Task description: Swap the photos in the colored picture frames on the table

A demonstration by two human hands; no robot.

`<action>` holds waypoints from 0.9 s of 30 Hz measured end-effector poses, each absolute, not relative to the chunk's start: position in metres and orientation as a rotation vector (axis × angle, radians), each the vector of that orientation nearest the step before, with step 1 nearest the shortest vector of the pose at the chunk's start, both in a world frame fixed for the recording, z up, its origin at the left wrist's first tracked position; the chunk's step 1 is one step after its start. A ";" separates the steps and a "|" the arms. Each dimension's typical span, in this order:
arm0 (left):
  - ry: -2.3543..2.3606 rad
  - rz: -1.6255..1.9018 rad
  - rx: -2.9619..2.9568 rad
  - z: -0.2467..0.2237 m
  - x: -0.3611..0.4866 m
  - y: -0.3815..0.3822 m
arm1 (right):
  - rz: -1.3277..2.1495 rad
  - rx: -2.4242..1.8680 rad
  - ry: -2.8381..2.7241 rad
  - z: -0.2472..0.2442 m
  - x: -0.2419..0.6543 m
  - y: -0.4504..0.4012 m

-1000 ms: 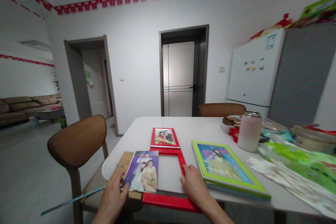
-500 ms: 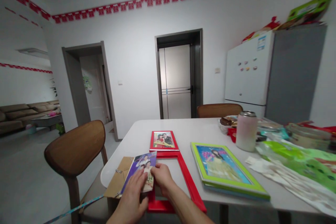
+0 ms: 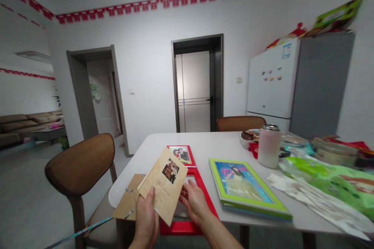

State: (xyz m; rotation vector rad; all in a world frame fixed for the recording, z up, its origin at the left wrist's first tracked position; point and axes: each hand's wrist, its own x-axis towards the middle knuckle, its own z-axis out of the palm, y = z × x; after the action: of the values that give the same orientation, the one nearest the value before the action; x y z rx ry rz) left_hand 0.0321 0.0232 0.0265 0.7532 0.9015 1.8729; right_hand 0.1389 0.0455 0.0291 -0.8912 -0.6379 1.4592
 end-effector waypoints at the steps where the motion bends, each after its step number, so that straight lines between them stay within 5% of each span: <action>1: 0.828 1.835 0.705 0.025 0.037 0.022 | 1.464 -0.872 -0.651 0.028 0.145 0.046; 5: 0.703 1.724 0.727 0.019 0.047 0.024 | 1.442 -0.839 -0.706 0.034 0.166 0.051; 10: 1.112 1.514 1.186 0.010 0.028 0.025 | 1.377 -1.090 -0.835 0.043 0.202 0.070; 17: 1.408 0.869 1.946 0.010 0.014 0.001 | 1.159 -1.462 -1.271 0.028 0.205 0.089; 27: 1.316 0.839 2.080 0.011 0.004 0.003 | 0.665 -1.685 -1.445 0.019 0.199 0.102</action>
State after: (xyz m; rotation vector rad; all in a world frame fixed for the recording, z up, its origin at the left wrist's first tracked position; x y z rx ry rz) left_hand 0.0038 0.0025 0.0106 2.0803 1.3163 0.8392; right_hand 0.1986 0.1020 0.0188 -1.6849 -1.4447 0.6652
